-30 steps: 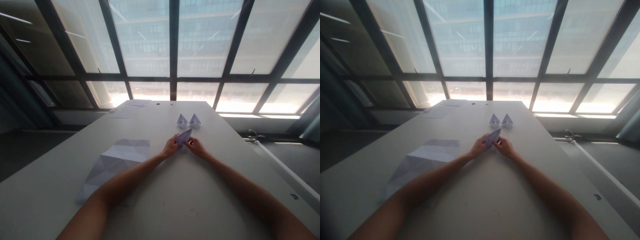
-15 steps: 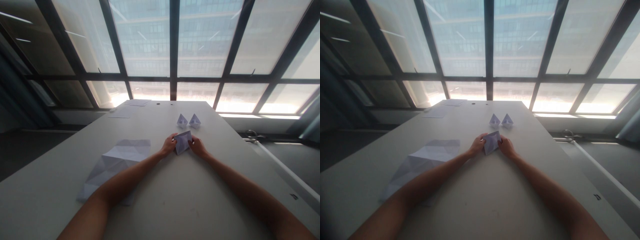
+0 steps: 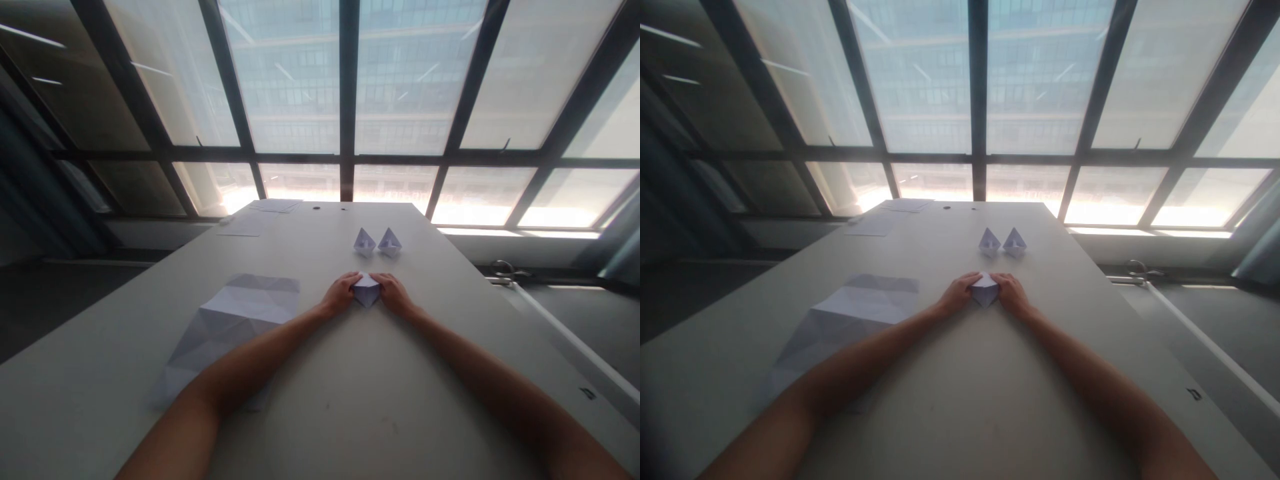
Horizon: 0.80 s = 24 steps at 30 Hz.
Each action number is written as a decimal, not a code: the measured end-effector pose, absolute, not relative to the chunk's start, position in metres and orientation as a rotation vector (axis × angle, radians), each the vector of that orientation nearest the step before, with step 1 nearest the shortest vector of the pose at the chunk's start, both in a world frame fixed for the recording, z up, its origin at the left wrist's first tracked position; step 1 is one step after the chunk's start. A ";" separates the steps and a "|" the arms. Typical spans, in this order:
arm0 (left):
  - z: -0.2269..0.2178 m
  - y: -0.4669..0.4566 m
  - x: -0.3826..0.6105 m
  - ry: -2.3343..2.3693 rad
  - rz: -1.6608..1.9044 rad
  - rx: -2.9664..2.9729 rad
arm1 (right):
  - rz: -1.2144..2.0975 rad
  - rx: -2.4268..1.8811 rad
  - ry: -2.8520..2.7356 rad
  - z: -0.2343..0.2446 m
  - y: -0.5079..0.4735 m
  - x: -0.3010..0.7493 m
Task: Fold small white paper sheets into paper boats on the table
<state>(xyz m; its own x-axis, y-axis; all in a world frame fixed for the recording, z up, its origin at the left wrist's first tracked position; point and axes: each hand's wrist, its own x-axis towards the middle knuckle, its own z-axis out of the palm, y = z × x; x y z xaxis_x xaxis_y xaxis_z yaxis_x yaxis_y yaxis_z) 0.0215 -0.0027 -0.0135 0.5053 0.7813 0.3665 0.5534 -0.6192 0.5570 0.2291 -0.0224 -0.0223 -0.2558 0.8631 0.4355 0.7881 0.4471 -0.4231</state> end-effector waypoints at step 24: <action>-0.020 -0.005 0.022 1.260 0.308 2.691 | 0.246 -1.307 -2.628 -0.006 -0.037 0.233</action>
<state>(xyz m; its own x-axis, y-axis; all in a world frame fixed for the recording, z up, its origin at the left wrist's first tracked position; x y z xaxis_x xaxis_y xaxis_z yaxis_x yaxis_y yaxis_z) 0.0217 -0.0053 -0.0196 0.6250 0.7714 0.1196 0.7397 -0.6342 0.2248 0.2326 -0.0368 -0.0063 -0.5905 0.8007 0.1006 0.7681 0.5959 -0.2344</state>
